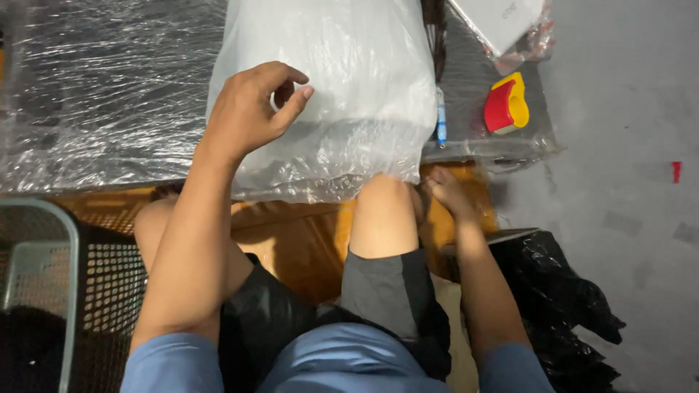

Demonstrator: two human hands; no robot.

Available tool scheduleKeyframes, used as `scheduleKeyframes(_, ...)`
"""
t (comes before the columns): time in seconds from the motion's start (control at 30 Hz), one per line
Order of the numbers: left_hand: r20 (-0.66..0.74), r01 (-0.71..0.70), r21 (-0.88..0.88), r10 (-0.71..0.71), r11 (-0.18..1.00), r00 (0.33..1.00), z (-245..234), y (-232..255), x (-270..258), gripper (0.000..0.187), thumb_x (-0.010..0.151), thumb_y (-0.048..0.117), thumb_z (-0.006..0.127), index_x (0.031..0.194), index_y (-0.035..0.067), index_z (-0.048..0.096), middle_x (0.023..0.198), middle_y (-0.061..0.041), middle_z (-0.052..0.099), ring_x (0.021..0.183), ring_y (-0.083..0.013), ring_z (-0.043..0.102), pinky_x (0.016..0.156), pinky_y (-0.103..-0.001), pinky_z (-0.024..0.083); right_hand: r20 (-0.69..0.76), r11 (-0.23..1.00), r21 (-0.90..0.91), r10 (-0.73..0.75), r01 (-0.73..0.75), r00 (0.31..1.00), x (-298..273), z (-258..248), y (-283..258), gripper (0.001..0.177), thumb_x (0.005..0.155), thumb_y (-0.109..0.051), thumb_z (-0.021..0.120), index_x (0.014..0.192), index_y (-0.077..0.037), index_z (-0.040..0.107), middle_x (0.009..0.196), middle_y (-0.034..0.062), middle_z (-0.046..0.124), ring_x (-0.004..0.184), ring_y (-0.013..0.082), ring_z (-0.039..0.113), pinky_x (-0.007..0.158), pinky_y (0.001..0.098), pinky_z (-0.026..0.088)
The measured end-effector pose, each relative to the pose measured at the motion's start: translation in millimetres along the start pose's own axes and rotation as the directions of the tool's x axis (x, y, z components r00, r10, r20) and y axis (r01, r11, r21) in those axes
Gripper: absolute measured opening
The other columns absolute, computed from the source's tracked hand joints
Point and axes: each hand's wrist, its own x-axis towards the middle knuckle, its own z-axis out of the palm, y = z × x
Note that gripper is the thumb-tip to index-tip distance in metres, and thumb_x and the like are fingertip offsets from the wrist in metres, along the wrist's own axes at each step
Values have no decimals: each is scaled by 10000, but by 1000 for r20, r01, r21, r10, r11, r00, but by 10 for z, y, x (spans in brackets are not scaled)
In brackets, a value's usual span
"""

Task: Wrapping a white pillow or foam cushion in protective plastic wrap on a floor-level workspace.

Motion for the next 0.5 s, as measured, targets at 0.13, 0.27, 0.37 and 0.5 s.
scheduleKeyframes(0.13, -32, 23, -39, -25, 999, 999, -42, -134, -67, 122, 992, 116, 727, 996, -3, 748, 783, -63, 694, 631, -170, 599, 578, -294, 468, -142, 957, -192, 191, -217, 971, 425, 357, 401, 690, 799, -289, 772, 1268, 101, 451, 1165, 239, 497, 1026, 332, 507, 842, 407, 455)
scheduleKeyframes(0.27, -98, 41, -87, -50, 995, 994, -177, -327, -149, 112, 991, 60, 723, 1000, -46, 757, 730, -83, 665, 582, -167, 538, 542, -284, 441, 32, 979, -117, -163, 166, 986, 592, 451, 498, 404, 798, -164, 818, 1113, 61, 705, 991, 164, 762, 867, 238, 696, 722, 369, 544)
scheduleKeyframes(0.37, -151, 56, -97, -70, 994, 986, -314, -417, -209, 95, 1000, 33, 737, 1029, -58, 747, 769, -97, 660, 608, -167, 527, 559, -290, 445, 129, 978, -128, -151, 167, 980, 370, 541, 43, 413, 799, -186, 818, 1121, 45, 705, 1005, 159, 762, 886, 241, 696, 738, 372, 546)
scheduleKeyframes(0.5, -184, 43, -144, -70, 989, 981, -462, -417, -273, 82, 1022, 14, 744, 1038, -67, 748, 753, -88, 638, 593, -141, 482, 540, -266, 399, 292, 971, -168, -116, 170, 949, 337, 644, -107, 430, 800, -229, 818, 1138, 13, 705, 1033, 149, 761, 925, 246, 696, 770, 380, 551)
